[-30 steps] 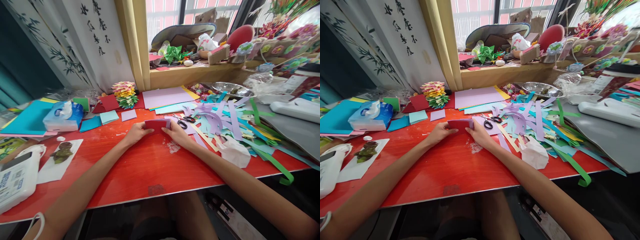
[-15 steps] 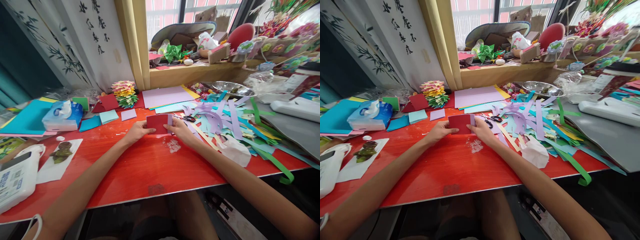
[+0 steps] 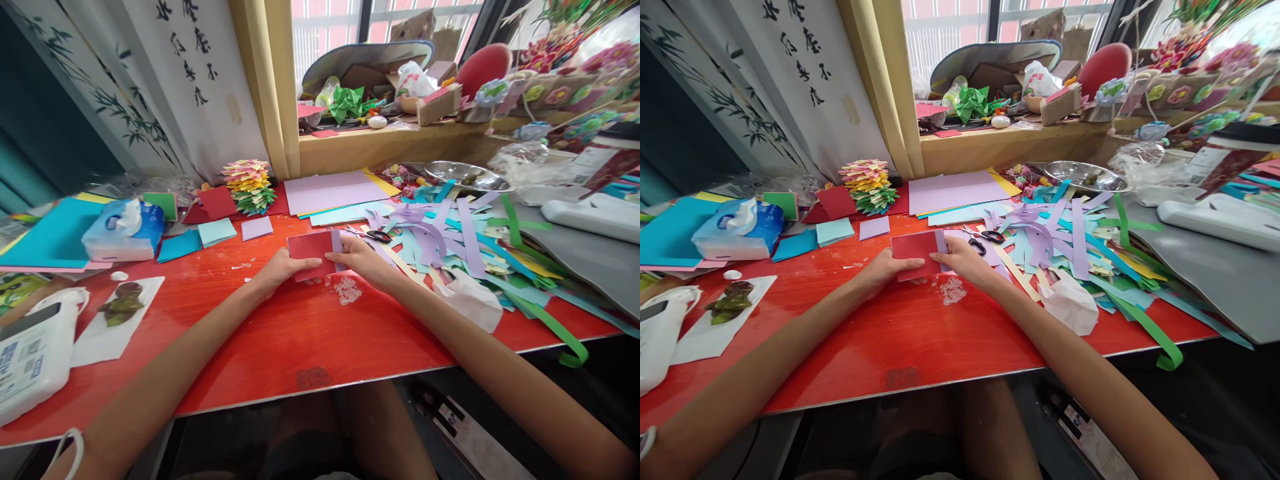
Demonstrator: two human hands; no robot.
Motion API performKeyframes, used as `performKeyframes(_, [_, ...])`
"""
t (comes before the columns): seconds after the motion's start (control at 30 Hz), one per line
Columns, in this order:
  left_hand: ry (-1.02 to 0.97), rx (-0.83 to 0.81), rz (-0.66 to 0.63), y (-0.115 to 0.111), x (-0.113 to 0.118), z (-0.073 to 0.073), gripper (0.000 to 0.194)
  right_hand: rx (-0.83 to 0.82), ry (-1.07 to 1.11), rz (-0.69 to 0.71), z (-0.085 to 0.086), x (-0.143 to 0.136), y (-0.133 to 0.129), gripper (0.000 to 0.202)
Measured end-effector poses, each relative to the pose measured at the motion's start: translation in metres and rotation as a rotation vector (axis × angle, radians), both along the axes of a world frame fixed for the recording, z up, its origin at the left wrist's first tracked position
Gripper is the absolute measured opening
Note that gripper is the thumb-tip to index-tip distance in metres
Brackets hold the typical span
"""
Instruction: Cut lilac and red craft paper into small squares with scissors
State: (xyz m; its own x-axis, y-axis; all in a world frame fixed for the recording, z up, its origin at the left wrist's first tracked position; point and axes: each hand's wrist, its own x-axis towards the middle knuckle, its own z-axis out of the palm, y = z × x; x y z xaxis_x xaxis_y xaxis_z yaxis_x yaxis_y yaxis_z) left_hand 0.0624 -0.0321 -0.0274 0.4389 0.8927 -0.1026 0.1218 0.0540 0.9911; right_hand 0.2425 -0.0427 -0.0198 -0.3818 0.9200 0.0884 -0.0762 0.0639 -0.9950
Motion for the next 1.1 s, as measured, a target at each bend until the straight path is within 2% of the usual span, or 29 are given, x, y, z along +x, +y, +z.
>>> performKeyframes(0.13, [-0.034,-0.019,-0.004,-0.001,0.001,0.0,0.033,-0.007,0.027,0.027,-0.003,0.001,0.001,0.01])
performKeyframes(0.53, [-0.008,-0.031,-0.012,-0.004,0.004,0.004,0.031,0.025,-0.092,0.042,-0.004,0.001,0.001,0.014])
performKeyframes(0.63, [-0.005,-0.012,0.017,-0.002,0.005,0.003,0.027,0.198,-0.276,-0.07,-0.004,0.004,0.005,0.013])
performKeyframes(0.77, [-0.033,0.067,0.124,0.003,0.001,0.002,0.022,0.521,-0.698,-0.486,-0.001,0.028,0.018,0.019])
performKeyframes(0.83, [-0.049,0.1,0.172,0.006,-0.001,0.001,0.021,0.562,-0.952,-0.632,-0.001,0.045,0.024,0.025])
performKeyframes(0.87, [-0.057,0.106,0.187,0.007,-0.002,0.001,0.02,0.536,-1.074,-0.658,-0.002,0.052,0.026,0.028])
performKeyframes(0.93, [-0.077,0.107,0.206,0.009,-0.003,0.001,0.019,0.447,-1.244,-0.614,-0.005,0.063,0.03,0.033])
performKeyframes(1.0, [-0.097,0.106,0.21,0.009,-0.004,0.002,0.02,0.373,-1.307,-0.551,-0.008,0.067,0.031,0.034])
performKeyframes(1.1, [-0.119,0.114,0.198,0.01,-0.004,0.003,0.023,0.334,-1.332,-0.548,-0.008,0.066,0.031,0.034])
